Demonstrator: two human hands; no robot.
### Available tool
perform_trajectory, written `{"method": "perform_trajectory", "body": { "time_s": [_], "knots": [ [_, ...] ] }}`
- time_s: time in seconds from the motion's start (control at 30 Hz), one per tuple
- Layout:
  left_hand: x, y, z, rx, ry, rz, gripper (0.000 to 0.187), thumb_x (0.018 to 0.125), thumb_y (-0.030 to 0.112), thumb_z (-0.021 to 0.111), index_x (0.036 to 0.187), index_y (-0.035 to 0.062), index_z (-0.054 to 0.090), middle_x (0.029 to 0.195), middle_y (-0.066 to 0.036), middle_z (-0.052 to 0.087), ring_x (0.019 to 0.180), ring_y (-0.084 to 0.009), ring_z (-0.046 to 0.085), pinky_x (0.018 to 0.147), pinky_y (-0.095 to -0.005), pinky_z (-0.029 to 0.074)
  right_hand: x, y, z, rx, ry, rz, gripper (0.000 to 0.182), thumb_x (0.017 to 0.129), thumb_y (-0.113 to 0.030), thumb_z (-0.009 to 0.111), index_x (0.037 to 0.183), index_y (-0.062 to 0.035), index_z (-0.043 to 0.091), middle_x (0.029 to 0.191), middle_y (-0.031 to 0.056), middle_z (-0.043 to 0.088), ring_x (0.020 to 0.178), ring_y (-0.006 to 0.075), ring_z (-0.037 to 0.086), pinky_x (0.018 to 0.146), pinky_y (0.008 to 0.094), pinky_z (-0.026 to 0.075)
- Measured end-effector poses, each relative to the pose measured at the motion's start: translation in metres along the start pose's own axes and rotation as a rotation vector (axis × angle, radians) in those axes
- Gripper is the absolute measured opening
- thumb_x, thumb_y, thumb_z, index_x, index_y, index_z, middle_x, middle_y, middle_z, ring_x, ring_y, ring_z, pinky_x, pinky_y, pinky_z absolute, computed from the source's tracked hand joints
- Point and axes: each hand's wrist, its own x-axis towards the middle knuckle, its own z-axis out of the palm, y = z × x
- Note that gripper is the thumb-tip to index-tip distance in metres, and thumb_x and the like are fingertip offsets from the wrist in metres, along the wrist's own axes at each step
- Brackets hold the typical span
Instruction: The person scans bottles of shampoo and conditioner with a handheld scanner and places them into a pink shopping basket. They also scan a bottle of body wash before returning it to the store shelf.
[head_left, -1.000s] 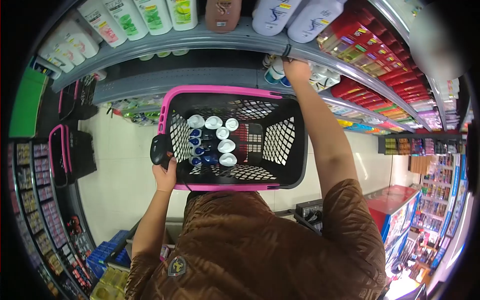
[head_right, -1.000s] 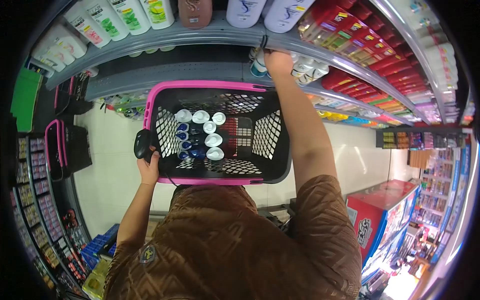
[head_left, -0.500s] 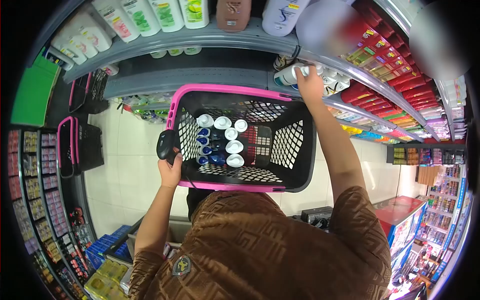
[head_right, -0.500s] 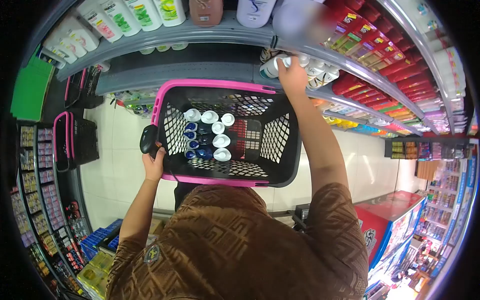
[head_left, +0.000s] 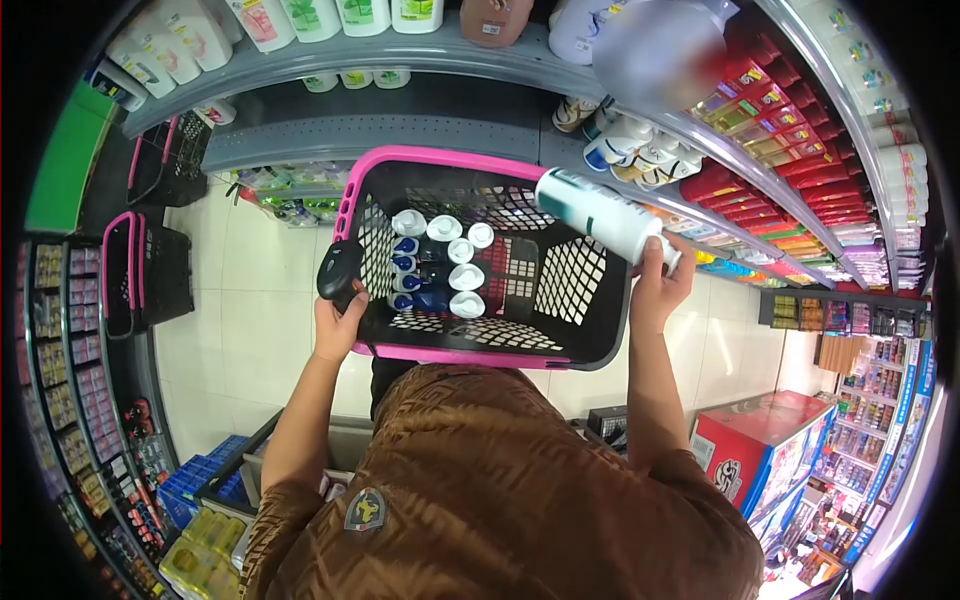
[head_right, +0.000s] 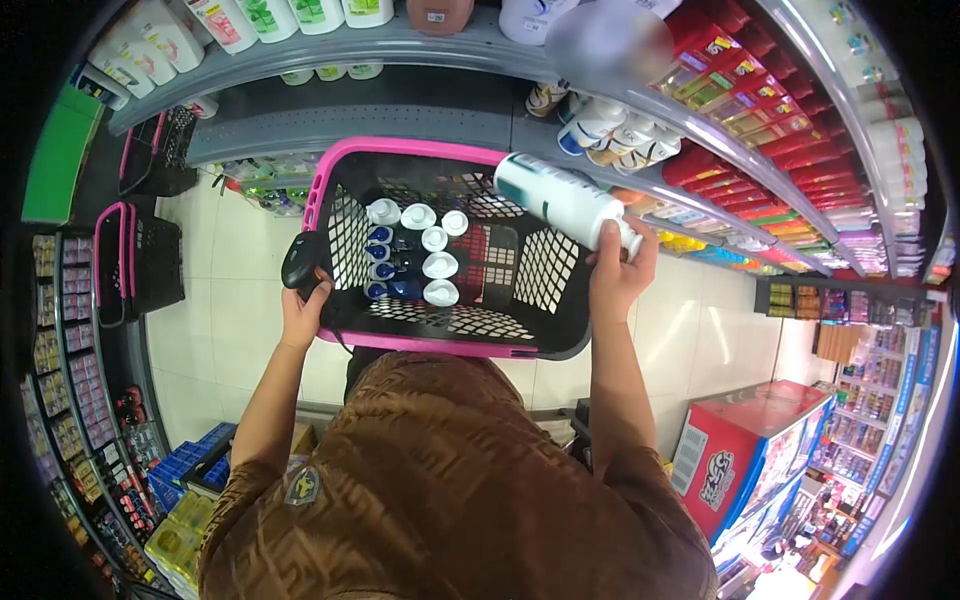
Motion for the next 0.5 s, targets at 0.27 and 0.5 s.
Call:
{"method": "perform_trajectory", "body": {
  "time_s": [0.27, 0.5],
  "knots": [
    [-0.013, 0.021, 0.048, 0.135, -0.224, 0.107, 0.015, 0.084, 0.006, 0.065, 0.098, 0.0004, 0.068, 0.083, -0.007, 0.068, 0.071, -0.0197, 0.063, 0.072, -0.0329, 0.051, -0.059, 0.052, -0.013, -0.194, -0.252, 0.205, 0.024, 0.089, -0.021, 0.076, 0.104, -0.0059, 0.064, 0.075, 0.0015, 0.061, 0.052, 0.0045, 0.05, 0.045, 0.0221, 0.039],
    [-0.008, 0.022, 0.095, -0.263, -0.568, -0.444, 0.017, 0.089, 0.01, 0.062, 0.102, -0.0009, 0.063, 0.07, -0.005, 0.058, 0.058, -0.0131, 0.055, 0.054, -0.0286, 0.047, -0.066, 0.045, -0.03, 0.235, -0.166, 0.657, 0.023, 0.089, -0.014, 0.074, 0.104, 0.0001, 0.064, 0.07, 0.0017, 0.059, 0.047, 0.0076, 0.05, 0.04, 0.0233, 0.039]
  ]
}}
